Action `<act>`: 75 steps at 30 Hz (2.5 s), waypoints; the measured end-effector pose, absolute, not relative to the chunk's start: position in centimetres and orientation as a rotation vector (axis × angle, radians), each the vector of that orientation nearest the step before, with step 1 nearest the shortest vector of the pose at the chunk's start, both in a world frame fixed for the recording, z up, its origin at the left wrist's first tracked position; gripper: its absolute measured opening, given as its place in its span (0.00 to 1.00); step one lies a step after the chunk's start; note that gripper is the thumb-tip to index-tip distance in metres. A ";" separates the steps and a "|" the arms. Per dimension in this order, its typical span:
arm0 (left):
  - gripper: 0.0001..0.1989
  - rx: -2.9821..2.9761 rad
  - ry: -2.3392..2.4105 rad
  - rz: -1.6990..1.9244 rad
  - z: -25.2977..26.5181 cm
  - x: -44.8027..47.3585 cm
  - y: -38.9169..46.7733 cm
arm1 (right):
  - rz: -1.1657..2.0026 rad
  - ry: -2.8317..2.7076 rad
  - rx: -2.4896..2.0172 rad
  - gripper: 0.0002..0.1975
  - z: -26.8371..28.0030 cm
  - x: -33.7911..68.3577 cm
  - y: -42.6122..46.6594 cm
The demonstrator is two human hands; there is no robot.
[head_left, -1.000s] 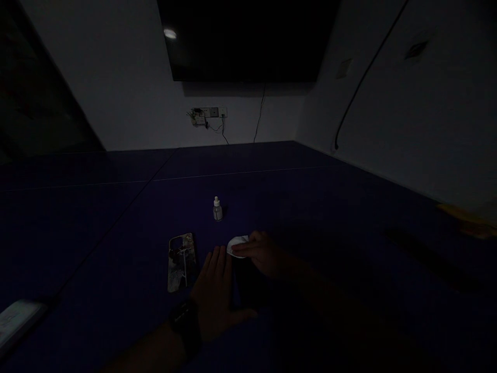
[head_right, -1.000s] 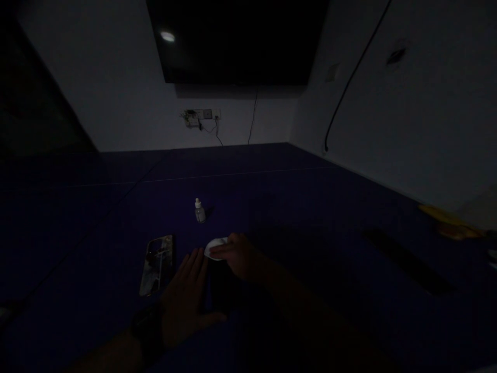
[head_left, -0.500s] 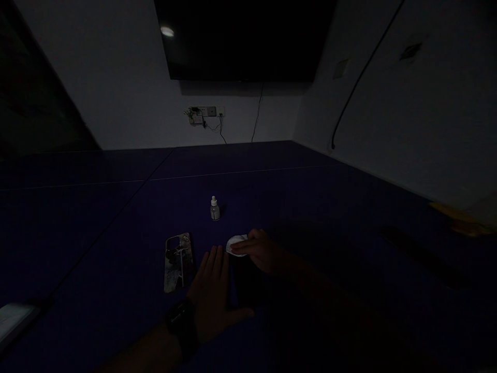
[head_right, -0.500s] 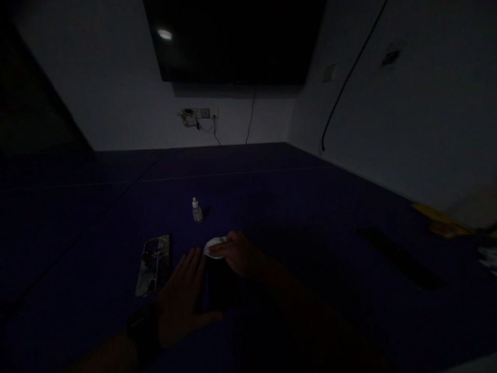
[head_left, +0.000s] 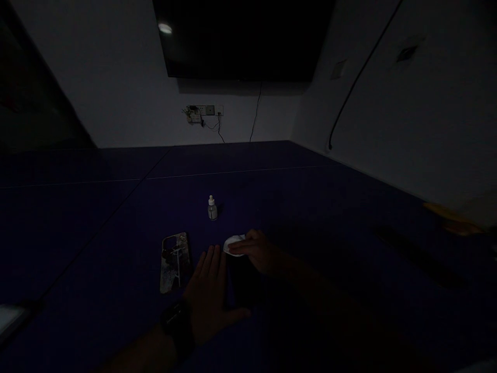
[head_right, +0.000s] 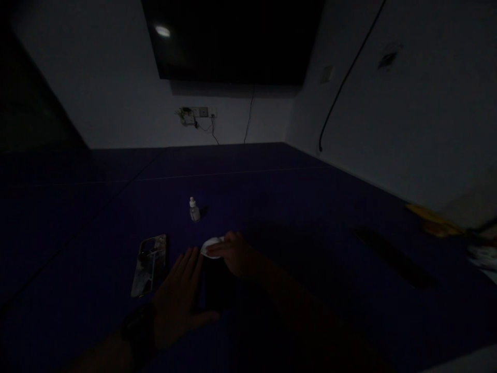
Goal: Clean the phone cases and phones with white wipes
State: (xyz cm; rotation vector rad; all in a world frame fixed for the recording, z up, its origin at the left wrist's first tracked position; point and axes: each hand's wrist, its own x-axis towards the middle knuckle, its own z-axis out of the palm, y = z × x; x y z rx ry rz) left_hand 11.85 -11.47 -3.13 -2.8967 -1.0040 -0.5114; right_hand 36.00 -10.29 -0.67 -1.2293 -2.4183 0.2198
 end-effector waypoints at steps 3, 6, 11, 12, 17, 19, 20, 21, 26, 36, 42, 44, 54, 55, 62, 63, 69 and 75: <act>0.62 -2.901 -0.982 -0.529 -3.3 11.7 -11.4 | 0.215 -2.448 -1.227 0.23 -0.6 35.5 -10.2; 0.61 -2.893 -0.996 -0.492 -3.2 11.7 -11.4 | 0.206 -2.431 -1.254 0.24 -0.2 37.3 -10.6; 0.61 -2.893 -1.001 -0.491 -3.0 11.8 -11.5 | 0.202 -2.407 -1.294 0.26 -0.7 38.3 -10.7; 0.62 -2.894 -0.999 -0.501 -3.0 11.8 -11.5 | 0.204 -2.413 -1.299 0.26 -1.0 37.8 -10.6; 0.62 -2.905 -1.007 -0.505 -2.8 11.8 -11.5 | 0.259 -2.372 -1.303 0.27 -1.3 35.9 -10.5; 0.62 -2.914 -1.012 -0.481 -2.8 11.8 -11.5 | 0.284 -2.369 -1.284 0.27 -0.6 36.7 -10.9; 0.62 -2.916 -1.015 -0.474 -2.8 11.8 -11.5 | 0.285 -2.375 -1.282 0.27 -0.1 37.4 -11.2; 0.62 -2.915 -1.017 -0.473 -2.9 11.8 -11.5 | 0.284 -2.382 -1.283 0.27 0.4 38.2 -11.6; 0.61 -2.908 -1.022 -0.518 -3.2 11.9 -11.5 | 0.222 -2.382 -1.389 0.23 1.8 41.2 -13.6; 0.60 -2.931 -1.026 -0.471 -2.5 11.8 -11.8 | 0.297 -2.487 -1.146 0.26 0.0 39.2 -14.0; 0.62 -2.907 -1.041 -0.457 -3.0 11.8 -11.6 | 0.366 -2.532 -1.138 0.25 1.0 39.3 -14.8; 0.62 -2.911 -1.028 -0.462 -2.9 11.8 -11.6 | 0.329 -2.480 -1.161 0.25 1.0 40.0 -14.8; 0.60 -2.927 -1.051 -0.392 -2.2 12.0 -11.8 | 0.329 -2.561 -1.163 0.26 1.2 38.8 -14.2; 0.61 -2.924 -1.054 -0.394 -2.3 12.0 -11.8 | 0.322 -2.539 -1.134 0.24 1.1 39.0 -14.4; 0.62 -2.934 -1.079 -0.412 -2.5 12.0 -11.8 | 0.243 -2.470 -1.256 0.24 0.6 39.3 -14.0; 0.62 -2.936 -1.077 -0.406 -2.5 12.0 -11.8 | 0.271 -2.489 -1.217 0.24 0.6 39.1 -13.9; 0.61 -2.930 -1.065 -0.416 -2.6 11.9 -11.7 | 0.320 -2.462 -1.073 0.22 0.2 39.7 -14.5; 0.61 -2.938 -1.044 -0.403 -2.6 11.9 -11.7 | 0.346 -2.482 -1.259 0.29 0.7 39.0 -14.6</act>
